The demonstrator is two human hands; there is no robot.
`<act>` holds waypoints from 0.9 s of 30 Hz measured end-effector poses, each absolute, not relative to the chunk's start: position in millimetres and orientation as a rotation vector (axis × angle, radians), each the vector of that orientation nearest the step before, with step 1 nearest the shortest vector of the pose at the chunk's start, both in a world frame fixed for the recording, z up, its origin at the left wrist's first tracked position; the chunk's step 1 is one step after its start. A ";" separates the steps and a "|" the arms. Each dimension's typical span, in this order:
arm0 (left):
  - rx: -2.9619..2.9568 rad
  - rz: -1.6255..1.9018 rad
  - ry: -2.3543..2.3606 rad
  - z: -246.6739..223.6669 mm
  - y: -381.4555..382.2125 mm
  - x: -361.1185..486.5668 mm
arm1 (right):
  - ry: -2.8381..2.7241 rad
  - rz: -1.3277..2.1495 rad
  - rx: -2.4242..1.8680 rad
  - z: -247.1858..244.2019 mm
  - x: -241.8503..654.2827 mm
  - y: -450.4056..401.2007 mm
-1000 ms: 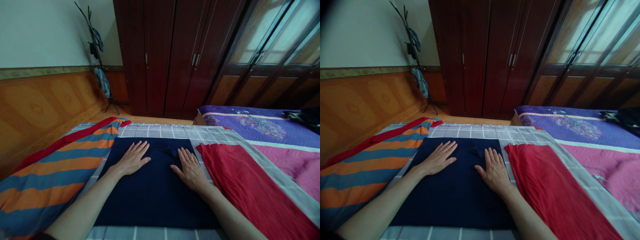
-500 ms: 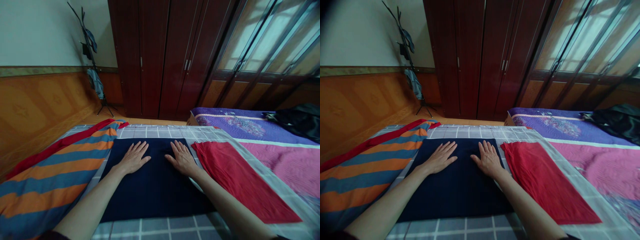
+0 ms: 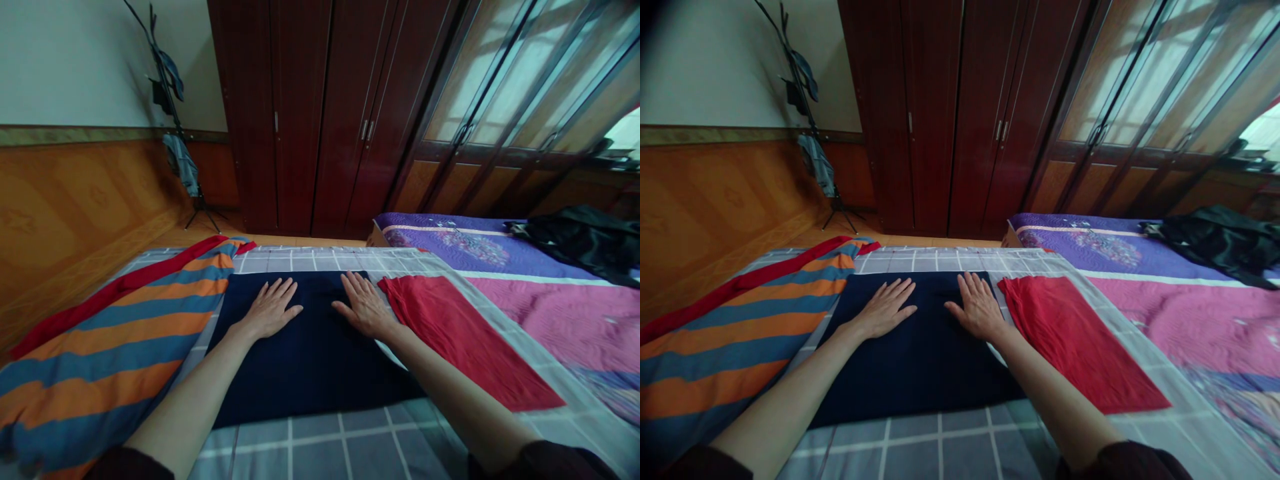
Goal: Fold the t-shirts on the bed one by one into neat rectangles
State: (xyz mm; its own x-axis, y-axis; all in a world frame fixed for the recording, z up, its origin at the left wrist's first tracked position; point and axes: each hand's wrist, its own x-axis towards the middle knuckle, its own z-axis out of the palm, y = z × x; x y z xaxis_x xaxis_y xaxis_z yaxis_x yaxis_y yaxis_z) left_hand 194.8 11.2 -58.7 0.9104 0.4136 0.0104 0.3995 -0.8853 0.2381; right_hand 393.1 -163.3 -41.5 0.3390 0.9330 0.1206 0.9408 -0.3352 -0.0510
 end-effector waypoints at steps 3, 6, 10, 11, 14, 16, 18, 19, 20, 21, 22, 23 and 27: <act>2.844 0.076 0.610 -58.2 11.2 193.7 | -1.865 -0.063 -2.442 -45.4 383.6 -180.3; 2.842 0.061 0.625 -55.0 12.4 192.4 | -1.798 -0.174 -2.505 -46.6 382.5 -202.6; 2.920 0.163 0.621 -43.0 1.6 195.4 | -1.903 -0.196 -2.358 -44.9 369.1 -239.2; 2.950 0.201 0.570 -39.4 -6.4 197.1 | -1.934 -0.150 -2.329 -45.2 364.1 -247.9; 3.000 0.228 0.308 -32.4 -43.3 202.5 | -1.942 -0.077 -2.329 -47.8 353.6 -267.8; 2.987 0.174 0.120 -32.9 -70.4 203.4 | -1.934 -0.108 -2.329 -50.4 351.9 -274.6; 2.955 0.101 0.005 -36.2 -88.7 199.4 | -1.966 -0.125 -2.292 -53.4 352.9 -277.4; 2.946 0.069 -0.002 -38.0 -92.5 194.9 | -1.980 -0.124 -2.276 -55.0 353.7 -277.8; 2.945 0.044 0.022 -39.5 -92.5 188.5 | -1.985 -0.121 -2.269 -56.7 354.4 -278.0; 2.952 0.027 0.071 -40.7 -88.8 180.1 | -1.983 -0.119 -2.270 -58.2 354.9 -278.1; 2.963 0.017 0.141 -41.8 -82.3 169.5 | -1.976 -0.121 -2.276 -59.5 355.3 -278.1; 2.973 0.015 0.220 -42.9 -73.7 157.0 | -1.968 -0.124 -2.281 -60.5 355.5 -278.1; 2.984 0.048 0.513 -51.2 -35.7 95.1 | -1.967 -0.138 -2.255 -62.4 357.0 -279.0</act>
State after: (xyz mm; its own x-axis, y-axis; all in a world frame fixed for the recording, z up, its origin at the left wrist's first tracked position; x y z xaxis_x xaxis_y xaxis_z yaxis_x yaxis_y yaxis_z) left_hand 95.1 -35.7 -51.2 0.9423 0.3346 0.0118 0.3311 -0.9364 0.1165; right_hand 357.0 -279.0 -62.4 0.1381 0.9767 0.1644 0.9901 -0.1317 -0.0491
